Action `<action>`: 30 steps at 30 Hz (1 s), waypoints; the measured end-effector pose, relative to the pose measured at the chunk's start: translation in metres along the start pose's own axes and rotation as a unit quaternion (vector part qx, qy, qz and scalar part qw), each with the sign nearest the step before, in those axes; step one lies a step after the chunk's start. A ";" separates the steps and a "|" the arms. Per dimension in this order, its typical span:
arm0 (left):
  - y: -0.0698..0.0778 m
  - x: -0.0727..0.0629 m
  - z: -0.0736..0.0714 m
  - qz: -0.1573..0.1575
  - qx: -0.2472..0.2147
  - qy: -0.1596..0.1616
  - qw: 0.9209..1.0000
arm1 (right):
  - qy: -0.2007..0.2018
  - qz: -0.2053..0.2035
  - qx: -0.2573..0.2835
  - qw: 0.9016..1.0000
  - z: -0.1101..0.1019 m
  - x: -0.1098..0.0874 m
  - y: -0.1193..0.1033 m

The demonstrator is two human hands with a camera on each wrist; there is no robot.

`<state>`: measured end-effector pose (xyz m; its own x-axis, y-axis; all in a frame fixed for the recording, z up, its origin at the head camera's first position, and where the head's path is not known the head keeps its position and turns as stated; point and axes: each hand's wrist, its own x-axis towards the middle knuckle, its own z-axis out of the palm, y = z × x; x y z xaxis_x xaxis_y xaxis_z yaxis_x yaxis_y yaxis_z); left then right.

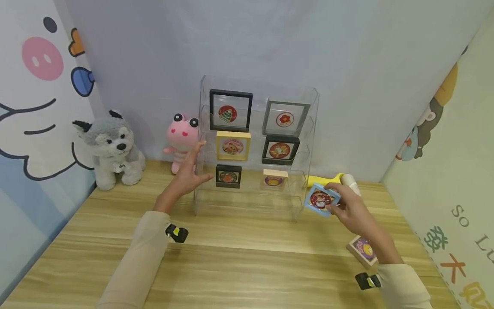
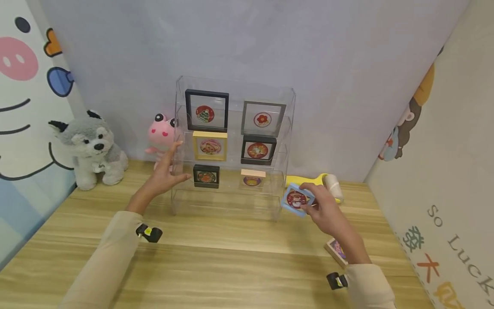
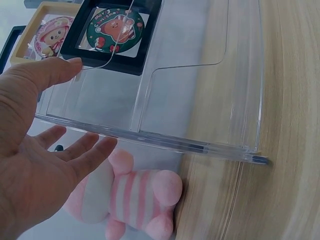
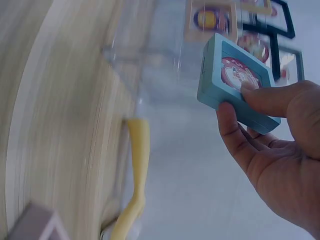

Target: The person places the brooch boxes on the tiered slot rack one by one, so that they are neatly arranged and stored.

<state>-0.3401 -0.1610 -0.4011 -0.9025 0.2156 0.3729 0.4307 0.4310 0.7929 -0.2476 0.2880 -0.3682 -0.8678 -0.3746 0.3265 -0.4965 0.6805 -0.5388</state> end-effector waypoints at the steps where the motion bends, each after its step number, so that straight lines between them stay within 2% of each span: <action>1: 0.000 0.000 0.000 0.000 -0.001 0.000 1.000 | 0.003 -0.010 -0.004 1.000 0.005 0.003 -0.005; 5: 0.001 0.001 0.000 0.003 -0.003 0.002 1.000 | 0.001 -0.048 -0.023 0.999 0.030 0.014 -0.023; 11: 0.001 0.001 -0.001 0.001 0.001 0.005 1.000 | -0.025 -0.081 -0.045 0.995 0.070 0.033 -0.043; 15: 0.000 0.000 -0.001 0.001 0.001 0.007 1.000 | -0.020 -0.115 -0.070 0.991 0.094 0.049 -0.053; 24: 0.000 -0.001 -0.001 0.004 0.008 0.006 1.000 | -0.023 -0.188 -0.093 0.978 0.138 0.081 -0.066; 30: 0.000 -0.002 0.000 0.003 0.007 0.008 1.000 | -0.019 -0.234 -0.104 0.966 0.161 0.094 -0.067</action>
<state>-0.3388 -0.1612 -0.4023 -0.9002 0.2044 0.3846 0.4354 0.4424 0.7840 -0.2986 0.1054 -0.4267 -0.5510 -0.6919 0.4665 -0.8234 0.5417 -0.1692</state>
